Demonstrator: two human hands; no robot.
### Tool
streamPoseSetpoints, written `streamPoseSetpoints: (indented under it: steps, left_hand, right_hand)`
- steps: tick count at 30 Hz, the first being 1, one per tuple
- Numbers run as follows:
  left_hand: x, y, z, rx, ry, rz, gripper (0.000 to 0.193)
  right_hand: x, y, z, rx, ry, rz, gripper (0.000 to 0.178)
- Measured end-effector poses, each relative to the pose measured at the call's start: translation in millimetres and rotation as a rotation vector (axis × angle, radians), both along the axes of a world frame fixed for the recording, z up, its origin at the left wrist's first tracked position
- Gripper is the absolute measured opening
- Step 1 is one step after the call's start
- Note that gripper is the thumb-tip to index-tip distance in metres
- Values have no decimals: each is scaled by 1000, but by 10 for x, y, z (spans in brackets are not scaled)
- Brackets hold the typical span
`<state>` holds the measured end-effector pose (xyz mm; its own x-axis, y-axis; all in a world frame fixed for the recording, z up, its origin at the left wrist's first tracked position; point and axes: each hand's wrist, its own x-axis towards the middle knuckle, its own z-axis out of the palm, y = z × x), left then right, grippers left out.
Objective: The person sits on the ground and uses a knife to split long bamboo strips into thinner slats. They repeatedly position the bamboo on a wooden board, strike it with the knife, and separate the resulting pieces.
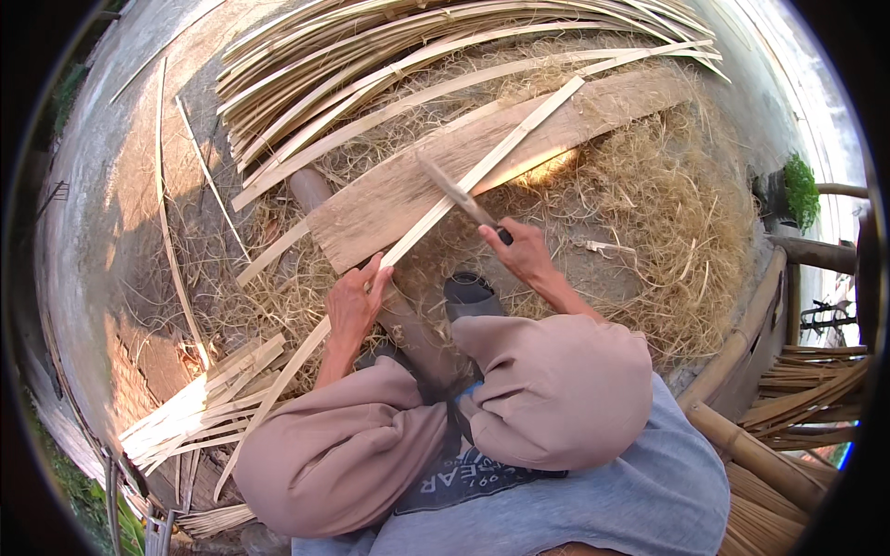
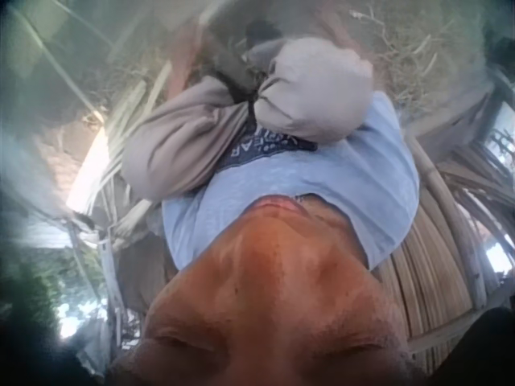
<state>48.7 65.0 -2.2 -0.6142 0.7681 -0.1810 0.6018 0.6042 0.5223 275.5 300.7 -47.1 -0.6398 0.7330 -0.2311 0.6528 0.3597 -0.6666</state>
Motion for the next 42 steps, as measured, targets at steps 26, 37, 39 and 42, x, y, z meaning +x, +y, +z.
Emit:
streamPoseSetpoints:
  steps: [26, 37, 39, 42]
  left_hand:
    - [-303, -72, -68, 44, -427, -4, 46]
    - [-441, -145, -99, 91, -298, -59, 45]
    - [-424, -160, -105, 16, -326, -21, 45]
    - [-415, -231, -125, -2, -352, 34, 44]
  right_hand:
    - [271, 1127, 108, 204, 30, -187, 60]
    - [920, 1953, -96, 208, -44, -552, 71]
    - [720, 1699, -40, 213, -47, -286, 73]
    - [544, 1533, 76, 210, -110, -154, 74]
